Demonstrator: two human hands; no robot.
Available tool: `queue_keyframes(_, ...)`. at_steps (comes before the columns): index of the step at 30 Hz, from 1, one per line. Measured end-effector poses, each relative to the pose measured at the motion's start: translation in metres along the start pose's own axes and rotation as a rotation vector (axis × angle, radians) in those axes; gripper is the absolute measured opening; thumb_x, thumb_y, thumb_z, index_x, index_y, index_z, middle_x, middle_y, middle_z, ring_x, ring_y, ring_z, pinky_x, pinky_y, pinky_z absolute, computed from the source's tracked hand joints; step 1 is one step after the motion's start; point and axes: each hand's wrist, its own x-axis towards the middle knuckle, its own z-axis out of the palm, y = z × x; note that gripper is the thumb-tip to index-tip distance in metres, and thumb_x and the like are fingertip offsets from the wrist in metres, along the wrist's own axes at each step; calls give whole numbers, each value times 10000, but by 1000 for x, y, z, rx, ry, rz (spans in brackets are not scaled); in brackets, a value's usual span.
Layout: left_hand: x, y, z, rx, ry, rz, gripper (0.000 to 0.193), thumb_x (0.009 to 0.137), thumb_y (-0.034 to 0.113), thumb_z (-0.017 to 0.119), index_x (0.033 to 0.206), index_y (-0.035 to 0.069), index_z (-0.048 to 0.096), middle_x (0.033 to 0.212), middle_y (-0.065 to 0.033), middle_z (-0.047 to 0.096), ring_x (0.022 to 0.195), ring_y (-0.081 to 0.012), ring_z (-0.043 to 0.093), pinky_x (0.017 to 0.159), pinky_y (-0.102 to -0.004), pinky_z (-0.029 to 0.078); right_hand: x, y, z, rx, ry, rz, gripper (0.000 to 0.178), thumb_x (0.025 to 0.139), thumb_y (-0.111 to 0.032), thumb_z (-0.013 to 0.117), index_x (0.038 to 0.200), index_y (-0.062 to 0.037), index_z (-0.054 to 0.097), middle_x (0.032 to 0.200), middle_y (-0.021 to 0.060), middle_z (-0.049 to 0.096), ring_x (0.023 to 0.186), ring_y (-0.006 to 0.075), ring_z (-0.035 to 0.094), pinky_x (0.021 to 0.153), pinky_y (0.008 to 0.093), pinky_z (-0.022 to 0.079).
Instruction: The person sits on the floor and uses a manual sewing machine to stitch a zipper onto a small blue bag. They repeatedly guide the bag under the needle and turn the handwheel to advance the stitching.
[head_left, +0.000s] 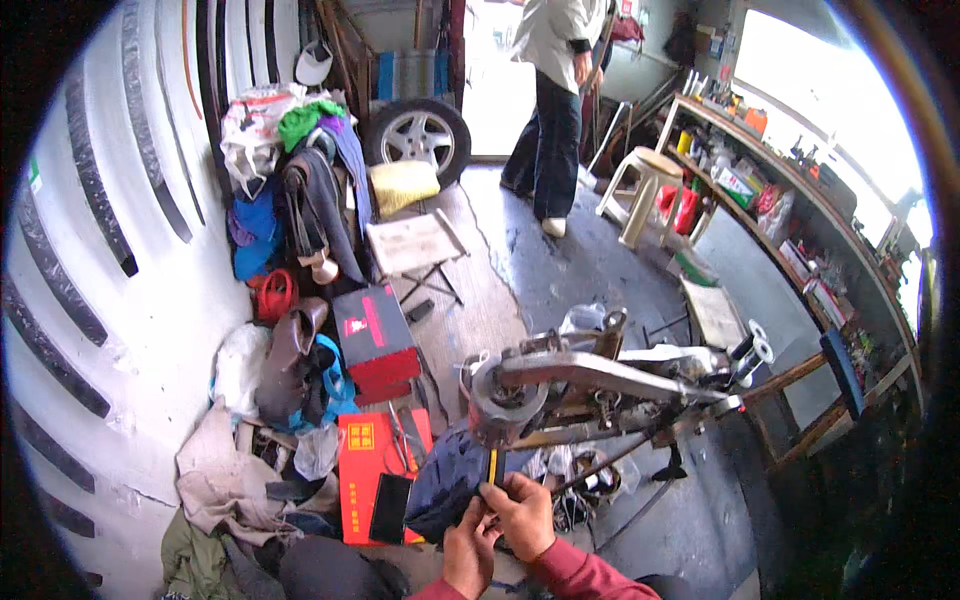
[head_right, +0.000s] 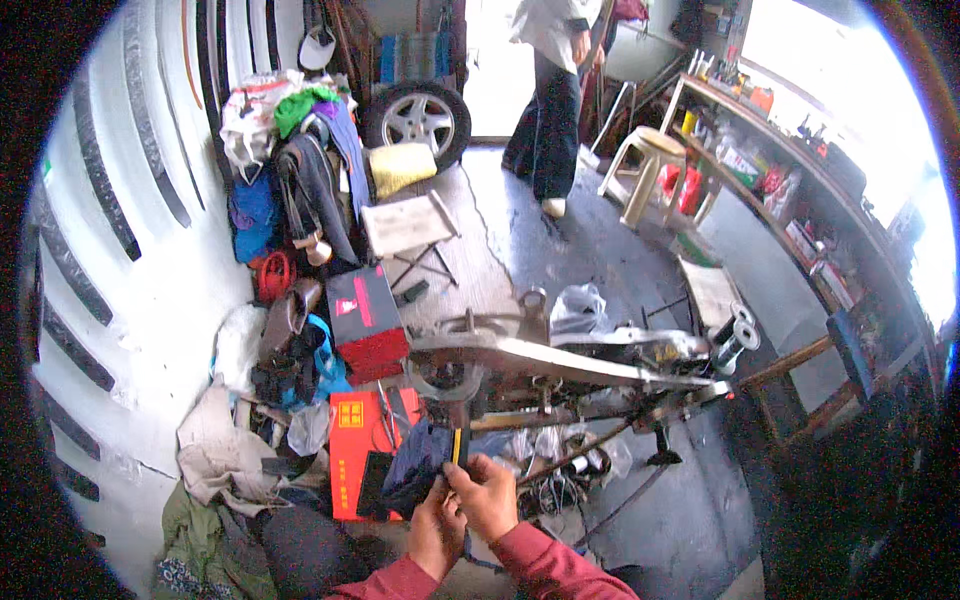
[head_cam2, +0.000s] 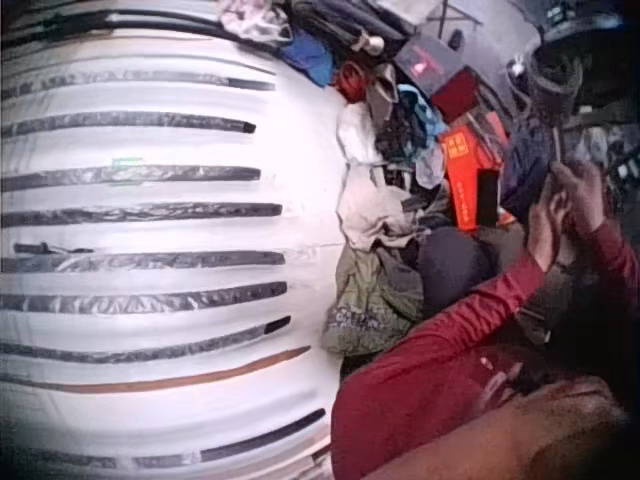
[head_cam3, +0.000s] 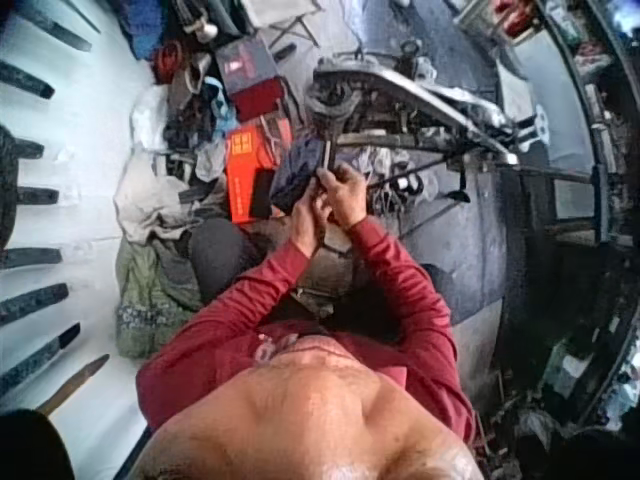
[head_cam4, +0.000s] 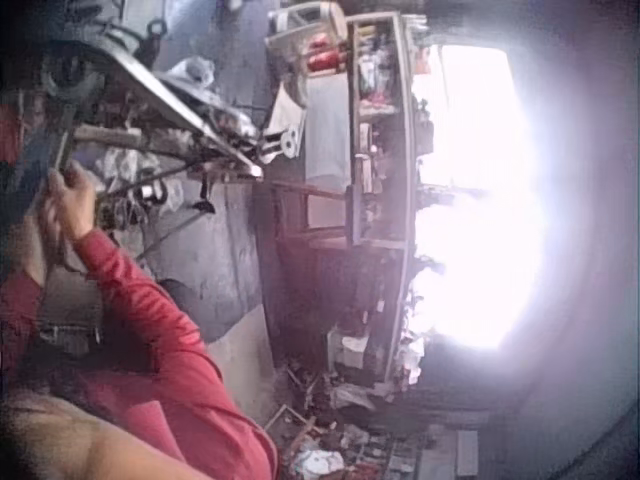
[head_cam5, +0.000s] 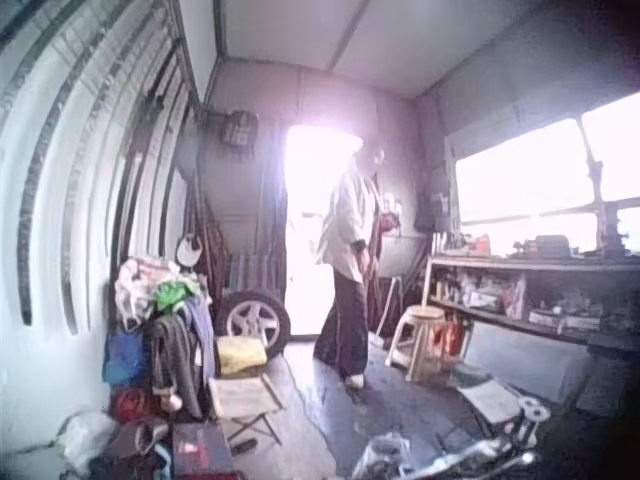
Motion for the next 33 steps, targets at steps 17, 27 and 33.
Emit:
queue_keyframes(17, 1, 30, 34, -93, -95, 78, 195, 1025, 280, 576, 1033, 96, 638, 1022, 20, 626, 1023, -120, 574, 938, -286, 419, 1, 8, 7, 42, 20, -106, 167, 923, -103, 679, 809, 6, 626, 750, -12, 627, 703, 41, 522, 594, 250, 435)
queue_keyframes(27, 12, 39, 54, -106, 17, 95, 410, 975, 418, 632, 1096, 29, 670, 1010, -62, 677, 920, -174, 642, 856, -328, 512, -5, -6, 19, 197, 5, 22, 134, 960, -51, 655, 1057, 39, 681, 969, 15, 702, 853, 71, 620, 751, 247, 514)
queue_keyframes(33, 18, 37, 49, -185, 42, 53, 388, 988, 399, 610, 1107, 34, 660, 1025, -76, 681, 919, -197, 650, 856, -344, 521, -5, 0, 20, 185, 5, -45, 123, 958, -43, 650, 1047, 32, 687, 961, 13, 704, 850, 69, 617, 750, 245, 512)
